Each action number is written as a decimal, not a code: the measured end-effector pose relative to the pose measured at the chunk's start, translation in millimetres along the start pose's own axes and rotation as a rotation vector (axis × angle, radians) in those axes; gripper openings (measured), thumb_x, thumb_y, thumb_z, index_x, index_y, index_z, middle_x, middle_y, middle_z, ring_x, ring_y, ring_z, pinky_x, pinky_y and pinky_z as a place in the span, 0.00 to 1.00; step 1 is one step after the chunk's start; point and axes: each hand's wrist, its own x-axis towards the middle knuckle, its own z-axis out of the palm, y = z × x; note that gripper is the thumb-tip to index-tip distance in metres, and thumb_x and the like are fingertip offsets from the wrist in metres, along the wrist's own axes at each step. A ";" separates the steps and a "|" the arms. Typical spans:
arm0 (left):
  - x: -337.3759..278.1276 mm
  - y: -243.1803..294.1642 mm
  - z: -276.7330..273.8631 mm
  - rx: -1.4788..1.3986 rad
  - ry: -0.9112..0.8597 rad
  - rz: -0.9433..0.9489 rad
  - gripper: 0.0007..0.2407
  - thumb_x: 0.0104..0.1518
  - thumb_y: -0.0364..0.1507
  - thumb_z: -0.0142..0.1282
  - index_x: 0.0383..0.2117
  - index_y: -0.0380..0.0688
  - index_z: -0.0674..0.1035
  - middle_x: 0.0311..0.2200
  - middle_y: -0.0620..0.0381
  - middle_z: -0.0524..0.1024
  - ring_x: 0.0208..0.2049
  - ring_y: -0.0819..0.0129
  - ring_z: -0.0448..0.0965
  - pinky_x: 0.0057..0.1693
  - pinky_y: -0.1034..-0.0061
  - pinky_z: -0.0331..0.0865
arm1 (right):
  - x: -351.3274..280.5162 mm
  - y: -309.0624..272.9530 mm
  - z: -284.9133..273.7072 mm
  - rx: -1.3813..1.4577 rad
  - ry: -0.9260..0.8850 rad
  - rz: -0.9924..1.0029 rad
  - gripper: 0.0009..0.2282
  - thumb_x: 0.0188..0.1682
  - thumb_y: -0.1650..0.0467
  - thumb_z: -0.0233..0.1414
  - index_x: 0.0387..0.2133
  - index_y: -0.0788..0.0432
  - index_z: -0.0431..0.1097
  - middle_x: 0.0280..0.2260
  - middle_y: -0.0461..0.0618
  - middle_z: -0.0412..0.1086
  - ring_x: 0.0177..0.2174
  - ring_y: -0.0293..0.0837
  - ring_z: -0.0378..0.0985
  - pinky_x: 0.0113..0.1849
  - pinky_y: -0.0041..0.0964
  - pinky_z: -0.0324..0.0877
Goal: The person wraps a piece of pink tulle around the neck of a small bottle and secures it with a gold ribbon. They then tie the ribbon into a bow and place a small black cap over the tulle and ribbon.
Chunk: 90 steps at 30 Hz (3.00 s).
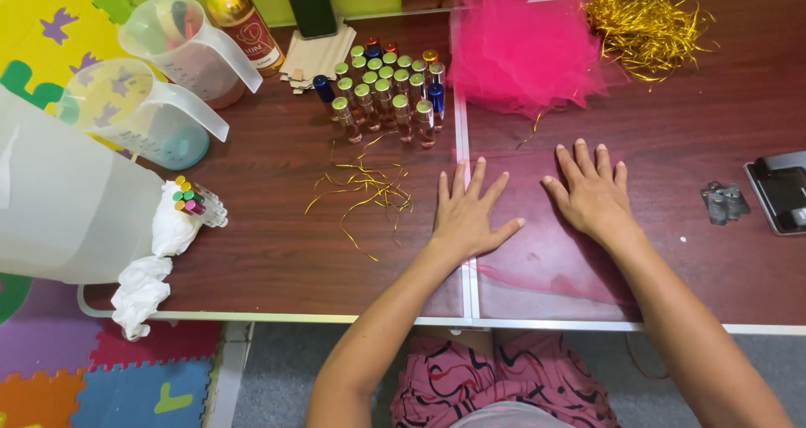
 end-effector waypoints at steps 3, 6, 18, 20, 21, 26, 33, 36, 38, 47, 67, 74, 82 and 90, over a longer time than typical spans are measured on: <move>-1.2 6.6 -12.2 0.002 -0.036 -0.068 0.37 0.54 0.58 0.45 0.69 0.55 0.63 0.73 0.37 0.49 0.73 0.31 0.40 0.70 0.31 0.29 | 6.1 8.5 -11.1 -0.020 0.027 -0.033 0.29 0.59 0.47 0.30 0.73 0.37 0.45 0.74 0.51 0.41 0.71 0.61 0.37 0.65 0.69 0.37; -1.7 11.1 -10.2 0.015 -0.007 -0.082 0.37 0.53 0.58 0.46 0.69 0.53 0.63 0.71 0.35 0.51 0.73 0.30 0.41 0.69 0.31 0.25 | -3.3 14.2 -23.7 0.002 0.110 -0.034 0.29 0.60 0.49 0.31 0.73 0.43 0.47 0.74 0.55 0.43 0.71 0.61 0.39 0.65 0.68 0.38; 37.1 -12.1 48.9 0.057 0.097 -0.032 0.25 0.65 0.45 0.40 0.69 0.56 0.63 0.72 0.46 0.55 0.74 0.50 0.49 0.73 0.43 0.38 | -107.5 -51.4 20.9 0.173 0.222 -0.623 0.26 0.48 0.54 0.56 0.59 0.49 0.69 0.63 0.59 0.63 0.63 0.61 0.63 0.59 0.56 0.61; 38.2 -12.7 45.8 0.041 0.095 -0.043 0.26 0.65 0.46 0.40 0.69 0.56 0.63 0.72 0.46 0.55 0.74 0.49 0.49 0.72 0.41 0.39 | -125.2 -55.9 11.6 0.115 0.137 -0.632 0.25 0.50 0.52 0.52 0.60 0.44 0.67 0.65 0.60 0.58 0.65 0.64 0.56 0.60 0.60 0.55; 37.7 -14.0 44.0 0.026 0.094 -0.061 0.26 0.65 0.46 0.39 0.70 0.56 0.62 0.72 0.46 0.54 0.74 0.49 0.48 0.72 0.40 0.40 | -133.8 -59.0 7.0 0.056 0.049 -0.646 0.25 0.52 0.51 0.48 0.62 0.38 0.65 0.67 0.60 0.54 0.66 0.67 0.50 0.62 0.65 0.49; 38.8 -8.2 40.5 0.063 0.064 -0.115 0.28 0.63 0.47 0.33 0.70 0.57 0.59 0.73 0.50 0.49 0.74 0.53 0.44 0.72 0.45 0.35 | -177.1 -37.5 27.5 0.004 0.210 -0.860 0.24 0.57 0.52 0.40 0.68 0.31 0.57 0.71 0.50 0.48 0.67 0.65 0.44 0.60 0.68 0.43; 28.5 -1.2 21.5 -0.030 0.107 -0.066 0.25 0.65 0.44 0.34 0.69 0.52 0.61 0.72 0.44 0.51 0.74 0.50 0.43 0.71 0.39 0.31 | -177.4 2.1 -14.0 0.484 0.220 -0.648 0.18 0.55 0.62 0.46 0.57 0.50 0.71 0.58 0.47 0.72 0.59 0.50 0.71 0.63 0.58 0.55; 4.3 28.9 10.2 -0.046 0.139 -0.021 0.24 0.66 0.37 0.34 0.68 0.47 0.61 0.71 0.40 0.53 0.73 0.43 0.47 0.72 0.43 0.39 | -143.7 16.8 -23.9 0.504 0.364 -0.468 0.15 0.57 0.71 0.45 0.56 0.61 0.70 0.59 0.58 0.69 0.60 0.53 0.70 0.62 0.45 0.61; -18.9 55.9 -1.7 -0.037 0.028 0.013 0.24 0.66 0.36 0.36 0.69 0.49 0.58 0.72 0.44 0.49 0.73 0.48 0.43 0.73 0.47 0.34 | -106.0 26.2 1.4 0.476 0.361 -0.478 0.18 0.57 0.72 0.44 0.60 0.62 0.64 0.63 0.63 0.61 0.64 0.57 0.62 0.65 0.48 0.54; -44.0 50.3 39.5 0.075 0.047 0.068 0.32 0.57 0.55 0.37 0.69 0.62 0.61 0.73 0.53 0.51 0.74 0.46 0.43 0.70 0.38 0.34 | -77.2 1.6 3.2 0.025 0.076 -0.147 0.34 0.52 0.47 0.35 0.71 0.45 0.45 0.72 0.49 0.42 0.70 0.60 0.39 0.61 0.73 0.39; 25.7 14.2 31.4 -0.044 0.259 -0.130 0.28 0.61 0.49 0.36 0.67 0.56 0.65 0.68 0.43 0.60 0.71 0.42 0.54 0.71 0.40 0.39 | -11.4 -9.2 -25.5 -0.019 0.495 -0.346 0.25 0.56 0.55 0.46 0.61 0.58 0.69 0.63 0.63 0.67 0.61 0.59 0.68 0.60 0.62 0.55; 29.8 -64.0 4.9 -0.364 0.926 -0.083 0.16 0.55 0.21 0.45 0.44 0.58 0.79 0.37 0.65 0.77 0.41 0.60 0.79 0.52 0.68 0.72 | 33.9 -107.1 -52.4 0.298 0.429 -0.470 0.21 0.55 0.59 0.54 0.61 0.47 0.69 0.45 0.52 0.76 0.44 0.57 0.80 0.43 0.56 0.74; 33.6 -85.6 -0.7 -0.468 1.069 -0.254 0.14 0.54 0.19 0.47 0.40 0.55 0.79 0.32 0.60 0.77 0.38 0.58 0.81 0.48 0.68 0.74 | 69.2 -176.4 -45.8 0.312 0.460 -0.512 0.27 0.55 0.58 0.52 0.68 0.44 0.57 0.40 0.62 0.76 0.38 0.68 0.81 0.37 0.67 0.74; 37.5 -80.7 4.6 -0.643 1.092 -0.263 0.15 0.52 0.18 0.44 0.38 0.51 0.81 0.32 0.57 0.79 0.34 0.59 0.83 0.45 0.68 0.76 | 73.9 -175.6 -9.4 0.289 0.534 -0.444 0.17 0.50 0.58 0.59 0.48 0.39 0.59 0.37 0.45 0.75 0.33 0.56 0.83 0.36 0.54 0.78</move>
